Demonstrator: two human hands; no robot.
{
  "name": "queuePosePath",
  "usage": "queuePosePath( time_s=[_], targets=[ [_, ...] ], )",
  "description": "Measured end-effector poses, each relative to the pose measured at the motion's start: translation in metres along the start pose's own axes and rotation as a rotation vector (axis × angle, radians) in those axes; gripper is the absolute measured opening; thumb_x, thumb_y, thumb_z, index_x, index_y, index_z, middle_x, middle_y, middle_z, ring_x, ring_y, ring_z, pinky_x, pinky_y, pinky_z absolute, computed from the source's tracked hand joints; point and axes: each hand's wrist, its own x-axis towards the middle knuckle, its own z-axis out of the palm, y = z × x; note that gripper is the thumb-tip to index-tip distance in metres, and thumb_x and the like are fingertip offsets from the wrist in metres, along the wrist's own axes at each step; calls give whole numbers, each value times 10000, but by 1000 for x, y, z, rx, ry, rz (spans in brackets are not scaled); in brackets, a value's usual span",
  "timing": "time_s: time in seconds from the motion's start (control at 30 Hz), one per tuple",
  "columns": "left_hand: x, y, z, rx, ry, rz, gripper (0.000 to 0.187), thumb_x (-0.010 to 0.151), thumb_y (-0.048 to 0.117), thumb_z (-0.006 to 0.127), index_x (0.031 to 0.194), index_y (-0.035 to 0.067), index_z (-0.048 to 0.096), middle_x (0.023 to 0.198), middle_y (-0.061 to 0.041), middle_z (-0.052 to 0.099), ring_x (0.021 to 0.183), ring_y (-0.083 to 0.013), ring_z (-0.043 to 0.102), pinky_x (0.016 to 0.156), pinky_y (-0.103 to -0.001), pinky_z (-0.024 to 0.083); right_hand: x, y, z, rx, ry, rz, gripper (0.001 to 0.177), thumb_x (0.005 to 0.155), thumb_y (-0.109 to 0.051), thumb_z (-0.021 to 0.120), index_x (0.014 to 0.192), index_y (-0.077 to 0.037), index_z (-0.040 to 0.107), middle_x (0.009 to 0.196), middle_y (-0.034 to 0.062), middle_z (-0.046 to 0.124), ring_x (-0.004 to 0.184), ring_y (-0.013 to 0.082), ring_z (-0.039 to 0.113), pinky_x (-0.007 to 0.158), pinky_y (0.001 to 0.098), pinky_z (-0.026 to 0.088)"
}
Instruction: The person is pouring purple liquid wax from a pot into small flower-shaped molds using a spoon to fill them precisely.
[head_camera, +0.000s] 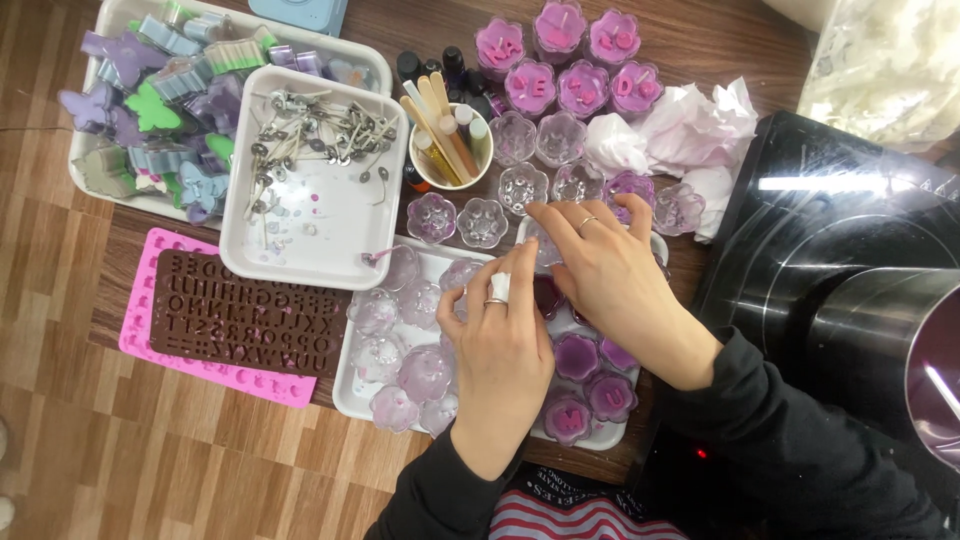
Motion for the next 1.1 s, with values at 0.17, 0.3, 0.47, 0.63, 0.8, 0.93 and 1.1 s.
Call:
queuePosePath(
  time_s=[0.17,0.3,0.47,0.63,0.8,0.93,1.1],
  targets=[
    [0,1,1,-8,10,4,655,847,-17,607,1481,39,453,1390,-86,607,1298,-255,523,1059,-547,289,4,1,-3,-40,-33,1,680,714,-31,734,1365,-78,544,1196,68,670,1119,259,602,1048,565,313],
    [-2,1,-2,-34,47,16,639,854,-35,594,1475,38,463,1387,-95,619,1302,-260,530,1078,-517,288,4,2,-9,32,39,-39,667,726,-65,750,1356,-46,534,1152,97,667,1125,275,608,1067,551,311],
    [-1,3,-12,-94,108,15,571,913,-28,600,1468,28,478,1338,-130,646,1267,-296,564,1077,-482,370,0,-8,-34,74,79,-35,597,783,-106,773,1332,-53,544,1115,105,684,1084,283,630,1078,518,320],
    [-6,9,-23,-242,181,57,596,910,22,699,1464,-2,479,1337,-210,634,1222,-380,582,1060,-473,464,-17,-30,-74,87,137,-25,607,783,-166,806,1316,-37,546,1122,126,688,1090,300,639,1092,507,326],
    [-15,29,-37,-383,157,143,702,820,60,821,1444,-6,505,1321,-209,651,1218,-384,631,1058,-432,505,-51,-42,-102,129,155,33,623,756,-209,837,1284,-27,562,1021,100,688,1025,278,655,1069,463,356],
    [-32,46,-31,-437,122,184,692,813,39,818,1440,13,524,1321,-188,664,1236,-357,650,1066,-417,527,-83,-46,-111,156,168,44,624,737,-216,843,1261,-23,565,1016,90,689,1008,245,664,1066,453,357],
    [-51,72,-18,-505,86,237,687,763,120,898,1363,43,573,1265,-140,686,1175,-331,660,1001,-391,544,-128,-42,-116,164,222,104,588,720,-245,860,1204,-35,600,967,59,698,961,211,674,1053,444,379]
  ],
)
